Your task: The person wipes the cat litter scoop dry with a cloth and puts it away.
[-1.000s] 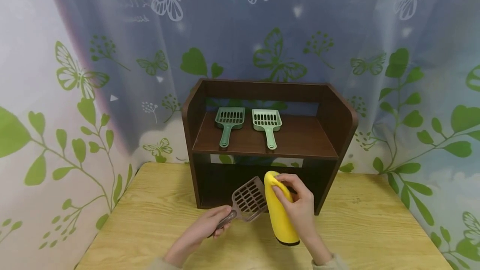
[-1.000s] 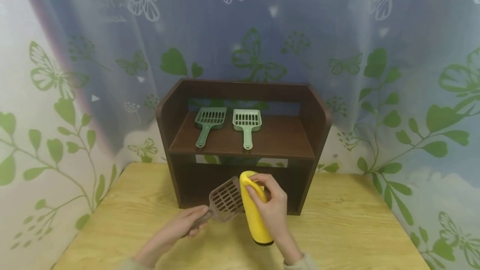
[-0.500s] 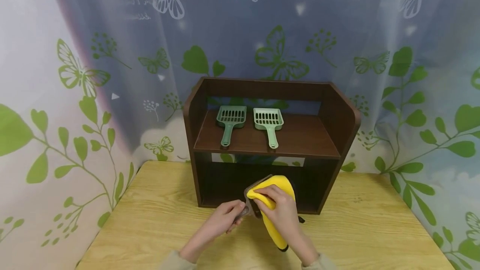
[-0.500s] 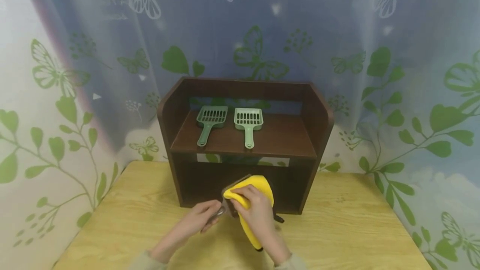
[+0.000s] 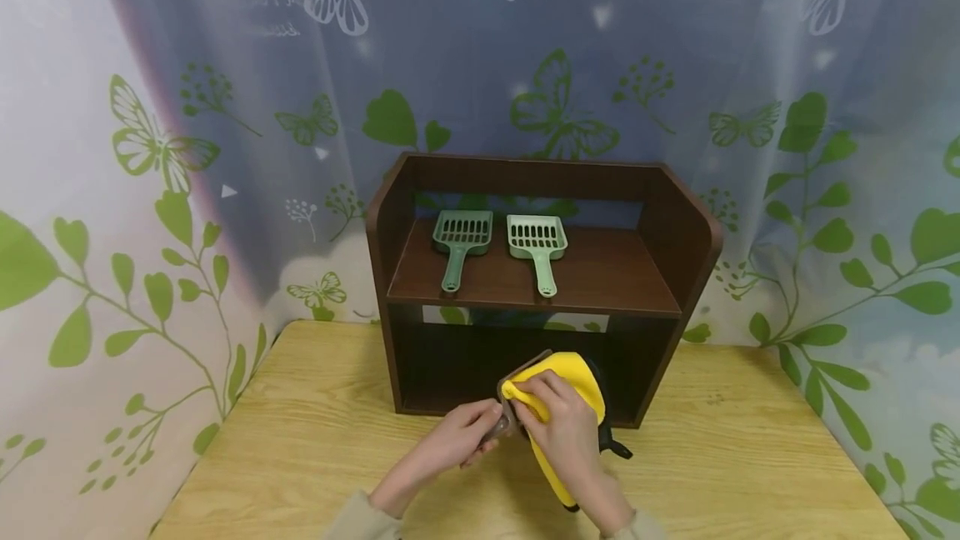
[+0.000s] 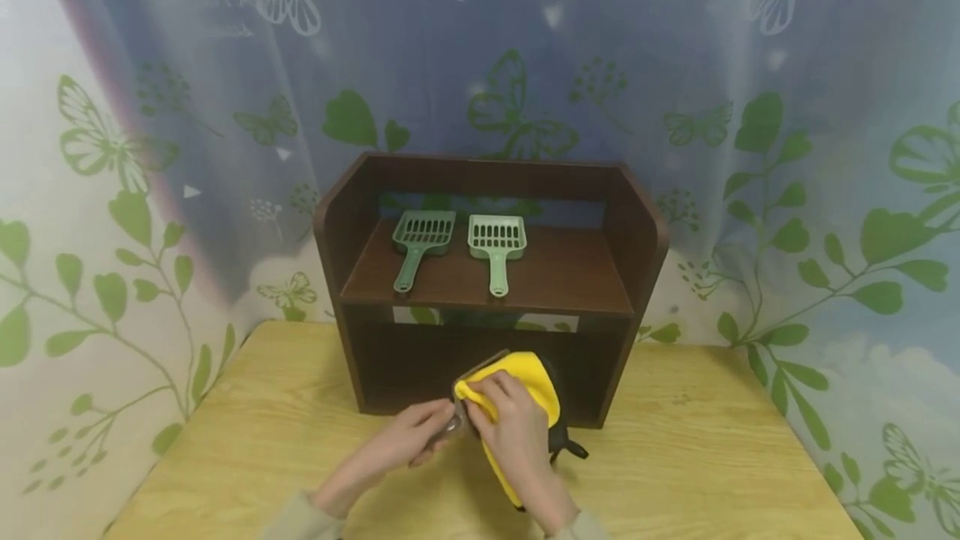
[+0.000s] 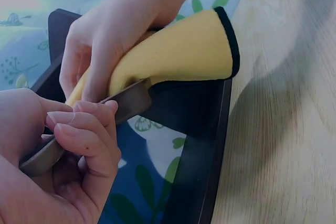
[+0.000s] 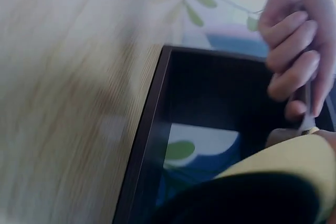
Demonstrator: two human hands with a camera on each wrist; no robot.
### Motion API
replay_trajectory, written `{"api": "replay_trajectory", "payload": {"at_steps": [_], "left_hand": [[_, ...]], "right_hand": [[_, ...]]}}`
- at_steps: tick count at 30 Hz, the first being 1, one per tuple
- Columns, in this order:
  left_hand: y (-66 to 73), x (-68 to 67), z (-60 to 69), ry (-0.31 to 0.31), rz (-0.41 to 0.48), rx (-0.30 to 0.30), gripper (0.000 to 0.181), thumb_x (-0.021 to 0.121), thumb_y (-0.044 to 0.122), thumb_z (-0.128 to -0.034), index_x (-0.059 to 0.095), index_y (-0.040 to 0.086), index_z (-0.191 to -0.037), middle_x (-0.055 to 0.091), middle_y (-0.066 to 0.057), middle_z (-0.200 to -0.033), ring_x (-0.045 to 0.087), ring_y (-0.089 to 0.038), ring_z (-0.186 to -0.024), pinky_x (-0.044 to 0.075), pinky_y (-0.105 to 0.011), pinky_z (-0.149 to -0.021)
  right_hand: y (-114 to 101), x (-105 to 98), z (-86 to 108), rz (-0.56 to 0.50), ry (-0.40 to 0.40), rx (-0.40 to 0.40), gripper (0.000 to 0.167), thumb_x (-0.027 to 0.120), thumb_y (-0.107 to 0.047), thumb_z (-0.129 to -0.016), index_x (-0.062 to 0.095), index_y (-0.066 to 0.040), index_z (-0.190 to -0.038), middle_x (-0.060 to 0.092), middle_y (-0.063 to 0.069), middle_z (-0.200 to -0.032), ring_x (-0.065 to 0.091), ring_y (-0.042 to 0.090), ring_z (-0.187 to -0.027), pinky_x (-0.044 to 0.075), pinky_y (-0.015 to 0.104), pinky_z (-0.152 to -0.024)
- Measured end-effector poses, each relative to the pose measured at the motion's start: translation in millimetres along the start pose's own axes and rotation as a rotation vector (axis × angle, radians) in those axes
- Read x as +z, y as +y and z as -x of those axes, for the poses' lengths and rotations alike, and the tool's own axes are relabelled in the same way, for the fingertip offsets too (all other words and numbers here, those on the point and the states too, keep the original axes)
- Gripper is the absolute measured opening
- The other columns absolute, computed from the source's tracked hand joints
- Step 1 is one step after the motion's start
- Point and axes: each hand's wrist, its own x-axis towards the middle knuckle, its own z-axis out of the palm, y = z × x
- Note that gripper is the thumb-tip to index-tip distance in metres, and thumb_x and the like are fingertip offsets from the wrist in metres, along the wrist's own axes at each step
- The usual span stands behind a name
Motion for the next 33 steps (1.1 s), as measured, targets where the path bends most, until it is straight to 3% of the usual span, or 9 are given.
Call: {"api": "replay_trajectory", "payload": {"at_steps": [3,8,12,15,21,27,30,33], "left_hand": [[0.5,2.4,0.5,-0.002,0.008,-0.007,0.043,0.040,0.036,-0.1108,0.063,0.001,-0.105,0.048,0.002,-0.069,0.033,-0.006,-0.048,0.029,-0.018,-0.043],[2.2,7.1,-0.8,0.005,0.030,-0.026,0.044,0.040,0.036,-0.1110,0.063,0.000,-0.107,0.048,0.002,-0.069,0.032,-0.006,-0.048,0.028,-0.018,-0.043],[3.5,10.3,-0.8,0.019,0.029,-0.032,0.039,0.040,0.036,-0.1108,0.061,0.005,-0.098,0.047,0.001,-0.068,0.032,-0.006,-0.048,0.027,-0.018,-0.043],[2.6,12.1,-1.1,0.059,0.007,-0.020,0.037,0.041,0.034,-0.1109,0.059,0.007,-0.094,0.048,0.001,-0.069,0.035,-0.007,-0.051,0.029,-0.018,-0.044],[-2.4,10.5,-2.3,0.178,0.007,0.015,0.039,0.043,0.033,-0.1107,0.066,0.002,-0.105,0.048,0.001,-0.069,0.039,-0.008,-0.055,0.031,-0.018,-0.045],[-0.6,3.3,-3.2,0.197,-0.036,0.008,0.042,0.043,0.035,-0.1103,0.067,0.000,-0.108,0.049,0.001,-0.070,0.040,-0.009,-0.057,0.032,-0.019,-0.047],[0.5,2.6,-3.7,0.181,-0.059,-0.010,0.043,0.042,0.036,-0.1105,0.066,0.000,-0.107,0.049,0.001,-0.069,0.039,-0.009,-0.057,0.032,-0.019,-0.047],[-1.4,3.4,-5.4,0.179,-0.053,-0.014,0.043,0.041,0.034,-0.1112,0.066,-0.001,-0.109,0.048,0.002,-0.069,0.039,-0.008,-0.057,0.031,-0.018,-0.047]], "right_hand": [[4,1,-1.9,0.101,0.037,-0.026,0.030,0.094,-0.013,-0.070,0.074,-0.019,-0.091,0.065,-0.005,-0.089,0.066,0.012,-0.073,0.051,0.024,-0.052],[17,-4,-7.2,0.218,0.092,0.008,0.034,0.095,-0.011,-0.068,0.071,-0.015,-0.093,0.064,0.000,-0.091,0.066,0.019,-0.070,0.048,0.029,-0.044],[24,-8,-11.0,0.261,0.140,0.033,0.037,0.095,-0.009,-0.068,0.069,-0.010,-0.094,0.062,0.005,-0.092,0.063,0.022,-0.064,0.043,0.029,-0.040],[28,-11,-12.8,0.279,0.112,-0.003,0.038,0.095,-0.006,-0.067,0.069,-0.010,-0.095,0.061,0.005,-0.093,0.062,0.023,-0.063,0.041,0.028,-0.039],[30,-18,-8.6,0.340,-0.019,-0.111,0.041,0.097,0.000,-0.060,0.073,-0.012,-0.092,0.062,0.005,-0.096,0.064,0.023,-0.076,0.051,0.030,-0.046],[31,-27,-0.1,0.359,-0.158,-0.116,0.034,0.093,0.003,-0.065,0.076,-0.013,-0.090,0.059,0.004,-0.095,0.060,0.020,-0.078,0.051,0.024,-0.048],[35,-30,3.0,0.336,-0.156,-0.101,0.035,0.093,0.004,-0.065,0.075,-0.013,-0.090,0.058,0.003,-0.094,0.060,0.020,-0.079,0.051,0.025,-0.049],[39,-36,1.5,0.291,-0.082,-0.045,0.036,0.092,0.006,-0.065,0.074,-0.009,-0.093,0.058,0.006,-0.095,0.062,0.024,-0.080,0.056,0.031,-0.055]]}}
